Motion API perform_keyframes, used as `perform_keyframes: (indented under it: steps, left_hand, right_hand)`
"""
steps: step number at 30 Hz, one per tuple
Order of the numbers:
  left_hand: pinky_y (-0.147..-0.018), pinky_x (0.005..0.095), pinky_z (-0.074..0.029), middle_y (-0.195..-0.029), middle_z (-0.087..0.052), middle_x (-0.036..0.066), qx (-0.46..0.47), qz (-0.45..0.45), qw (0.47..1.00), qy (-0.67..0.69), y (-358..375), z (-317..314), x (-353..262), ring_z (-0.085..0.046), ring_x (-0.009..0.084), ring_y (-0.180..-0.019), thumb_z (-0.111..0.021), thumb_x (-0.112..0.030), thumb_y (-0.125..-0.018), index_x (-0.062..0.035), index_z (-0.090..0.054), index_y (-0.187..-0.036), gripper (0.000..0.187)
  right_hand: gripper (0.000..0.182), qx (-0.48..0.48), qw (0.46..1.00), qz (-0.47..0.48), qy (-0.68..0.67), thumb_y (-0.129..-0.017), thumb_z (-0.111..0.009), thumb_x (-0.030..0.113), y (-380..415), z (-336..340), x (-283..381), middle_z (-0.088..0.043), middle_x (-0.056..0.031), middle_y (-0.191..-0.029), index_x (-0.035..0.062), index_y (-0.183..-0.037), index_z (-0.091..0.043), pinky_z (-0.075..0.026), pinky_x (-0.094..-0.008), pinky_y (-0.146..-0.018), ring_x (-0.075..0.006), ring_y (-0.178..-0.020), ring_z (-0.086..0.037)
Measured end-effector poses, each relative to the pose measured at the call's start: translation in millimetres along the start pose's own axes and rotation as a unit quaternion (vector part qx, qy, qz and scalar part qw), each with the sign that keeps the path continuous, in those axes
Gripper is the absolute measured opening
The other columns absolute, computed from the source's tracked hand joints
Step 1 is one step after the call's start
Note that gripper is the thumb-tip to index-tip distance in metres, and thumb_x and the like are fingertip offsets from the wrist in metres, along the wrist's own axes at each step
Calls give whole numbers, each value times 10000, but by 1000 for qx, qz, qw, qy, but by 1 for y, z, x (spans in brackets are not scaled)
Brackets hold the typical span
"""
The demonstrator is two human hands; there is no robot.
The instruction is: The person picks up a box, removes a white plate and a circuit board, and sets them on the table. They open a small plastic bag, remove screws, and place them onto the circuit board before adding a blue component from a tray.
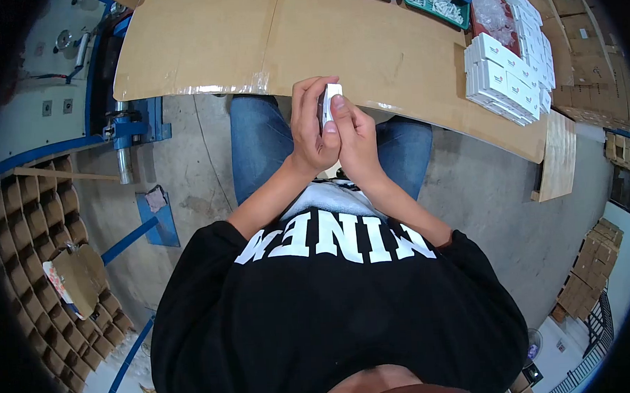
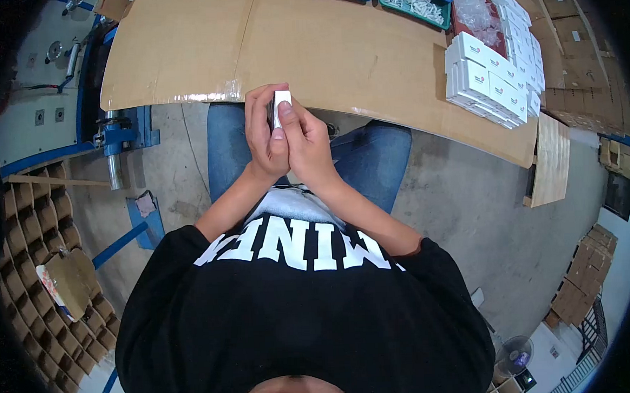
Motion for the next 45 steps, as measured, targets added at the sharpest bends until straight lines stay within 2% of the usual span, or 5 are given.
perform_keyframes:
  steps: [14, 24, 32, 36, 45]
  left_hand:
    - [-879, 413, -484, -1200, -522, 255, 1, -24, 1000, -1, 1, 2, -4, -560, 364, -1053, -457, -429, -923, 71, -539, -1274, 617]
    - [-1164, 410, -294, -1473, -397, 231, 77, 145, 969, 183, -12, -4, -5, -403, 330, -1373, -425, -419, -965, 18, -274, -1561, 755]
    - [-1048, 382, -394, -1346, -460, 230, 10, 110, 993, 48, -12, 2, 5, -509, 311, -1221, -242, -778, -955, 53, -332, -1515, 1006]
    - [-970, 406, -445, -1262, -494, 224, 0, 51, 998, 31, -8, 0, 9, -538, 314, -1141, -344, -872, -859, 72, -410, -1463, 1123]
    - [-950, 394, -454, -1248, -523, 210, -47, 82, 994, 53, 2, 5, 15, -554, 297, -1120, -393, -779, -912, 81, -501, -1375, 982]
  right_hand:
    - [476, -8, 999, 17, 31, -1110, -385, 379, 9, 2, 2, -627, -14, -880, -16, -1100, -651, -464, -258, -728, -80, -822, -532]
    - [545, 37, 964, 245, 100, -1027, -544, 129, -19, 18, 21, -320, -213, -1607, -33, -1497, -320, -314, -392, -1179, -295, -1455, -383]
    - [495, 31, 972, 220, 73, -1002, -586, 126, -10, 7, 10, -373, -249, -1564, -28, -1433, -399, -337, -390, -1163, -300, -1415, -438]
    - [540, 1, 999, -12, -33, -994, -650, 176, -8, -3, 12, -489, -216, -1448, -36, -1427, -407, -437, -370, -1077, -259, -1286, -547]
    - [522, 5, 999, 32, -1, -1042, -571, 166, 3, -14, 12, -590, -159, -1351, -63, -1482, -404, -479, -318, -1016, -181, -1210, -587]
Point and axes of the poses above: each hand's wrist, its own y-axis away from the middle knuckle, its own z-axis out of the back of the hand, x = y × z, the point moved 4 cm from there along -y, towards the middle knuckle
